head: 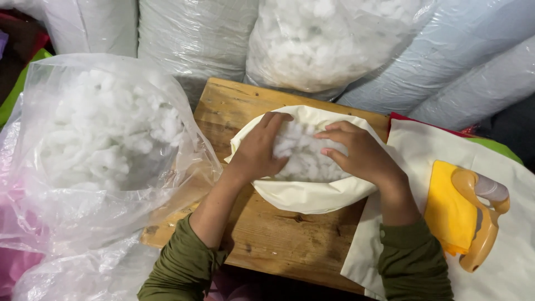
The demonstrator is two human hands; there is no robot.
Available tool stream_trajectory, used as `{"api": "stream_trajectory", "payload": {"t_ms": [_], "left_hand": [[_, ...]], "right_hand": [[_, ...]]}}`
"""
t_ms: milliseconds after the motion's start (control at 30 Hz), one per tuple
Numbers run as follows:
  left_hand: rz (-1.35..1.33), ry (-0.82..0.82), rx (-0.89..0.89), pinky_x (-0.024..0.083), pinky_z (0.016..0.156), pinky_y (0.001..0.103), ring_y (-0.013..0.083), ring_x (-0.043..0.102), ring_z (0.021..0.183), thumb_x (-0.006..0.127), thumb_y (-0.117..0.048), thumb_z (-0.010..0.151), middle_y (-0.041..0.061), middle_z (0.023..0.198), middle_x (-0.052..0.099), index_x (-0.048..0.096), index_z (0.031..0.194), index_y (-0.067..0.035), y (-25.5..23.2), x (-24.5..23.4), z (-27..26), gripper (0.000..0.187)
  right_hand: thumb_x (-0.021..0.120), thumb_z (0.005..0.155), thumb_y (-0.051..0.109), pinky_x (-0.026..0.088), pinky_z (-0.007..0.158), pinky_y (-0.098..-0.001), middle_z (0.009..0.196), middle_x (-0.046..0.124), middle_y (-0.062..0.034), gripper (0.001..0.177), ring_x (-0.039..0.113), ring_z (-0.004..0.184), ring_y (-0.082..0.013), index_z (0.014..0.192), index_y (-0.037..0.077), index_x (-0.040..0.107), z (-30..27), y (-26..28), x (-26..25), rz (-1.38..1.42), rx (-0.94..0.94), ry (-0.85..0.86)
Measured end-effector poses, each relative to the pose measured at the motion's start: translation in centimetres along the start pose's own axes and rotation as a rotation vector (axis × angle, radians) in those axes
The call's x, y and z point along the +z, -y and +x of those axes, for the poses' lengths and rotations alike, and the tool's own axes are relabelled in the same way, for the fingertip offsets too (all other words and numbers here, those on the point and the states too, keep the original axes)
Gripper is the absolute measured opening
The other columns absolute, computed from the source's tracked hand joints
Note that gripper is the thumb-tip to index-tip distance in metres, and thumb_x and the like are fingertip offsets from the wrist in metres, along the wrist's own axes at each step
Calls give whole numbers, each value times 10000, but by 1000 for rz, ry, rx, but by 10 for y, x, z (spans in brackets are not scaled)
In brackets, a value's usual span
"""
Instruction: The person uses a lint roller on a white pillowcase and then stuffs it with white fiberfill from a large plastic bag.
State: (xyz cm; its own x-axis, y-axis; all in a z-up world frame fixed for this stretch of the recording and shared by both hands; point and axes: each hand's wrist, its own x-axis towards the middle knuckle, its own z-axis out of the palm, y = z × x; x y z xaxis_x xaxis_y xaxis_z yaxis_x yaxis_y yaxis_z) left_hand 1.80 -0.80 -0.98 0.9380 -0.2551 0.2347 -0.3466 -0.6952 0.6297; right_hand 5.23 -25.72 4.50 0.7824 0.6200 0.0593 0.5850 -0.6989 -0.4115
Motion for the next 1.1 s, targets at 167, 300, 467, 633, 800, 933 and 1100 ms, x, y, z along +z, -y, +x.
{"api": "stream_trajectory", "payload": {"t_ms": [167,300,467,633,800,933,1100], "left_hand": [[-212,-167,195,474,952,497,428,576,1108,818,-96,655,130,1080,503,440,1149,-135,12,33,7,624],[187,135,-26,591,940,415,313,667,1134,894,-80,636,63,1206,589,614,1157,-136,34,57,12,594],[-97,-27,188,578,871,553,443,693,1070,766,-229,659,171,1180,669,704,1094,-82,8,0,3,464],[-311,-214,416,546,885,526,424,697,1018,547,-217,917,135,1001,715,699,993,-145,7,12,7,185],[122,153,206,408,1083,614,439,541,1324,599,-247,900,180,1310,652,636,1265,-150,6,63,2,380],[387,350,-95,323,1199,574,376,322,1523,791,-526,713,55,1539,491,661,1323,-300,-31,-7,-7,664],[92,174,107,522,1018,504,396,624,1238,771,-494,726,149,1300,650,704,1240,-201,8,12,-1,595]], "right_hand": [[796,870,198,491,1031,-533,1257,676,-177,302,624,1222,-442,1161,123,761,12,-11,42,219,-272,-68],[787,801,262,523,946,-483,1329,617,-55,330,587,1226,-323,1130,243,759,22,-47,80,-294,-109,29],[753,872,214,564,887,-541,1335,638,-201,350,642,1148,-471,1218,162,759,2,-21,2,110,-88,-25],[675,912,53,637,775,-427,1128,743,-183,186,745,990,-376,1058,84,787,-10,-43,-8,106,72,-58],[745,745,72,560,980,-479,1196,724,-176,474,681,1160,-391,1209,166,758,5,-57,52,12,73,192],[893,628,414,458,1118,-502,1359,675,-136,742,585,1341,-352,1339,319,703,-4,-57,43,-193,358,273],[822,735,417,559,965,-493,1192,759,-129,657,705,1163,-350,1362,305,662,-14,-45,3,-241,459,276]]}}
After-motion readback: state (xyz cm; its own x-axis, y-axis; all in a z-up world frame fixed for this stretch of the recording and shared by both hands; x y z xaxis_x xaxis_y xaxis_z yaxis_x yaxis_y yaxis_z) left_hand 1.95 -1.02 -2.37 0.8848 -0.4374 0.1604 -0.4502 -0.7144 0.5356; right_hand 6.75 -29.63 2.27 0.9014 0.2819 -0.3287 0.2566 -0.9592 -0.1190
